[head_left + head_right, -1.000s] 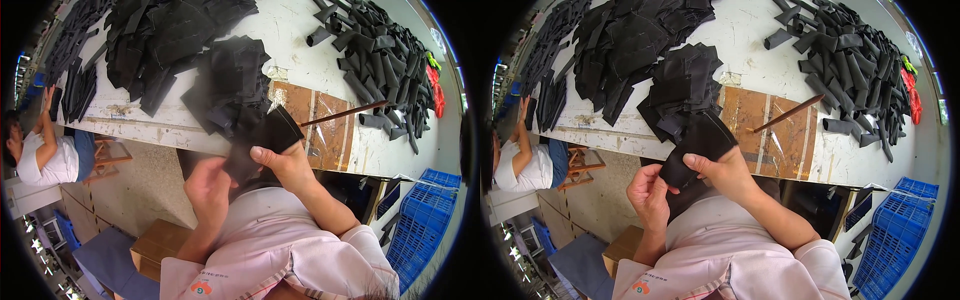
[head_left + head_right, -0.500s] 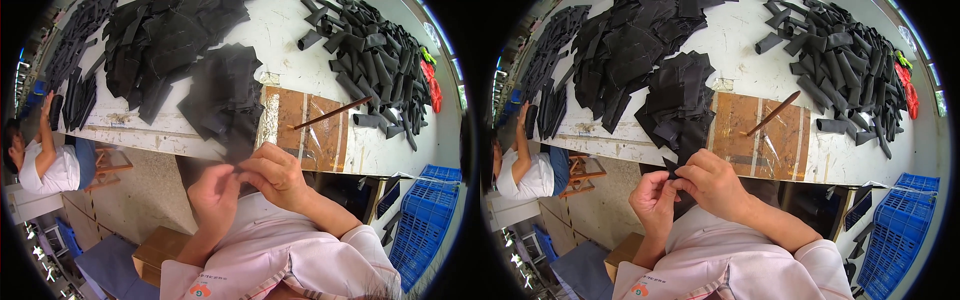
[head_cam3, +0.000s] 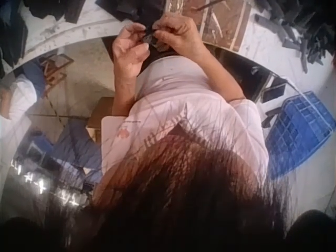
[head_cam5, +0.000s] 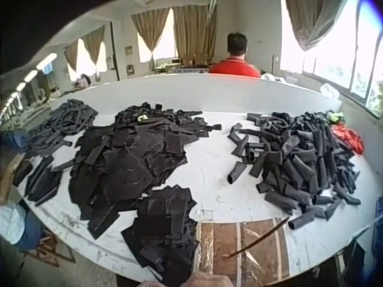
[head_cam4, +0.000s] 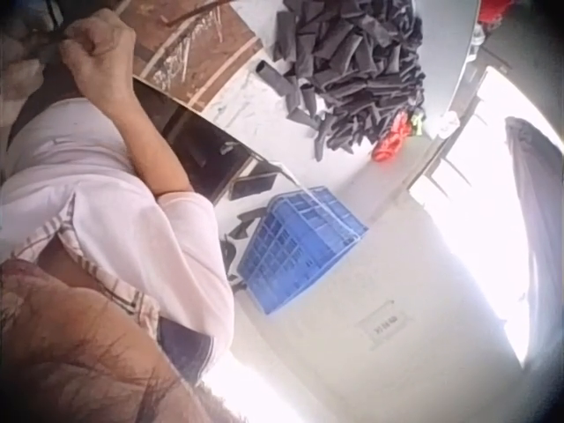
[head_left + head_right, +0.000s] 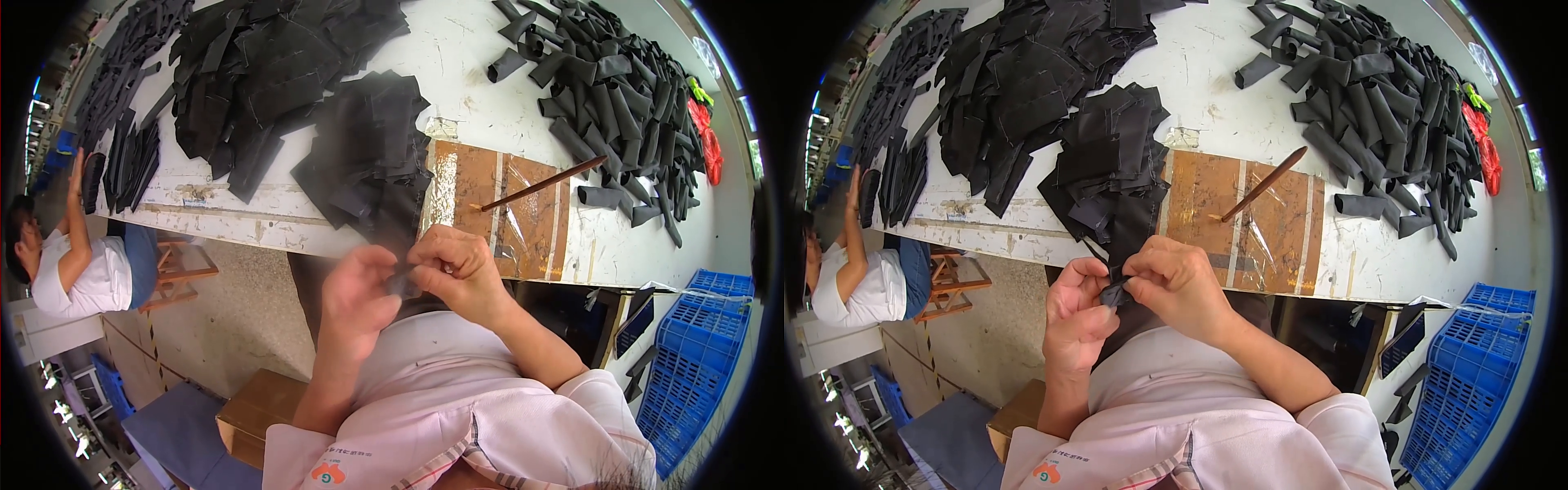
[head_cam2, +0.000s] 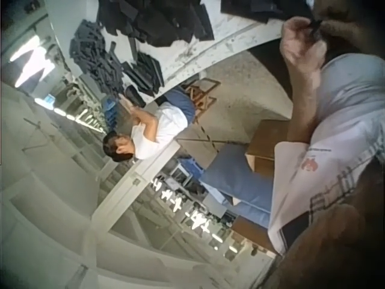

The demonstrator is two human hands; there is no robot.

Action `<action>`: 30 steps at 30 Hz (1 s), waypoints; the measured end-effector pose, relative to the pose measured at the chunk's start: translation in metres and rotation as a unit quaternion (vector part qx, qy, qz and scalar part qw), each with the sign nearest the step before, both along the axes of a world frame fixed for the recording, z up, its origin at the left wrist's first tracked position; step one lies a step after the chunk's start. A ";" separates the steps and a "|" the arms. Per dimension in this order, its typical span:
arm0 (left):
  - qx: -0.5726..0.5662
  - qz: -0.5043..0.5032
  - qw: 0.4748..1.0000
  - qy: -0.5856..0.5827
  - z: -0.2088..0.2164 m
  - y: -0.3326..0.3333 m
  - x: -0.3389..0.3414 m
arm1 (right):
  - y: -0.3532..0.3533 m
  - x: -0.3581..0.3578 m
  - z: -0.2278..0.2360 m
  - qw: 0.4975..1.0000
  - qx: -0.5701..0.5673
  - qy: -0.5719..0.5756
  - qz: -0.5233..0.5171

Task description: Folding or assembling black synthetic materials in a manufacturing setting.

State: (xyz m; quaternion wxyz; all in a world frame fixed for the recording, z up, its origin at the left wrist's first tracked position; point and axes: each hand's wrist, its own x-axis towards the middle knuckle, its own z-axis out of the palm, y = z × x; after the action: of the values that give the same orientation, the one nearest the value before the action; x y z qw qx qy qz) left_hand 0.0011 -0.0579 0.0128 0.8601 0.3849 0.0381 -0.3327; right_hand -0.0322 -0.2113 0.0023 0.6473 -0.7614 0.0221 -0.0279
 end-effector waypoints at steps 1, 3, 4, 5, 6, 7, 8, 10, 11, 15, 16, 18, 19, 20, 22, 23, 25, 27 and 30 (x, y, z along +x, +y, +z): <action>0.082 -0.011 0.996 -0.016 -0.003 0.004 -0.001 | 0.000 0.000 -0.004 1.000 0.000 0.001 0.000; 0.185 0.044 0.977 -0.092 -0.010 -0.005 -0.004 | 0.000 -0.002 -0.013 0.909 0.369 0.190 0.025; 0.285 0.098 0.939 -0.167 -0.012 -0.011 -0.005 | 0.003 -0.003 -0.014 0.909 0.369 0.191 0.024; 0.312 0.143 0.914 -0.218 -0.015 -0.016 -0.006 | 0.007 -0.005 -0.015 0.849 0.483 0.212 0.040; 0.311 0.142 0.914 -0.218 -0.021 -0.017 -0.007 | 0.009 -0.006 -0.016 0.773 0.588 0.229 0.056; 0.365 0.156 0.866 -0.303 -0.028 -0.017 -0.009 | 0.009 -0.006 -0.015 0.815 0.538 0.208 0.053; 0.416 0.170 0.807 -0.384 -0.031 -0.017 -0.010 | 0.008 -0.005 -0.015 0.814 0.540 0.208 0.053; 0.398 0.164 0.824 -0.369 -0.024 -0.016 -0.009 | 0.005 -0.006 -0.014 0.902 0.395 0.166 0.056; 0.317 0.109 0.912 -0.236 -0.013 -0.014 -0.004 | 0.002 -0.007 -0.016 0.902 0.395 0.165 0.055; 0.044 -0.076 0.996 -0.025 0.001 -0.015 -0.003 | -0.006 -0.016 -0.018 0.895 0.424 0.135 0.024; -0.097 -0.169 0.980 0.027 0.007 -0.015 -0.006 | -0.007 -0.019 -0.017 0.891 0.438 0.118 0.034; -0.064 -0.173 0.983 -0.007 0.020 -0.018 -0.010 | -0.012 -0.022 -0.005 0.894 0.436 0.062 0.078; -0.029 -0.175 0.983 -0.043 0.026 -0.020 -0.012 | -0.012 -0.023 0.000 0.889 0.450 0.067 0.050; 0.003 -0.182 0.980 -0.080 0.029 -0.022 -0.012 | -0.013 -0.023 0.001 0.883 0.463 0.068 0.017; 0.098 -0.110 0.979 -0.138 0.025 -0.031 -0.021 | -0.021 -0.026 -0.004 0.895 0.445 0.025 -0.022; 0.184 -0.076 0.957 -0.210 0.018 -0.034 -0.022 | -0.023 -0.029 0.002 0.954 0.294 -0.013 -0.054; 0.269 0.020 0.903 -0.334 0.015 -0.048 -0.024 | -0.031 -0.028 0.015 0.984 -0.047 -0.138 -0.103; 0.271 0.044 0.882 -0.384 0.019 -0.060 -0.018 | -0.034 -0.029 0.031 0.974 -0.099 -0.155 -0.129; 0.215 0.051 0.911 -0.349 0.033 -0.075 -0.015 | -0.042 -0.029 0.052 0.960 -0.151 -0.168 -0.165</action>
State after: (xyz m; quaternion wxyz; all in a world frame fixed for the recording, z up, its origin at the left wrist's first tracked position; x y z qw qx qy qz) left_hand -0.0135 -0.1328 0.0459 0.7307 0.6495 -0.1747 -0.1169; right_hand -0.0616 -0.2530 0.0544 0.5057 -0.8201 0.0339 -0.2655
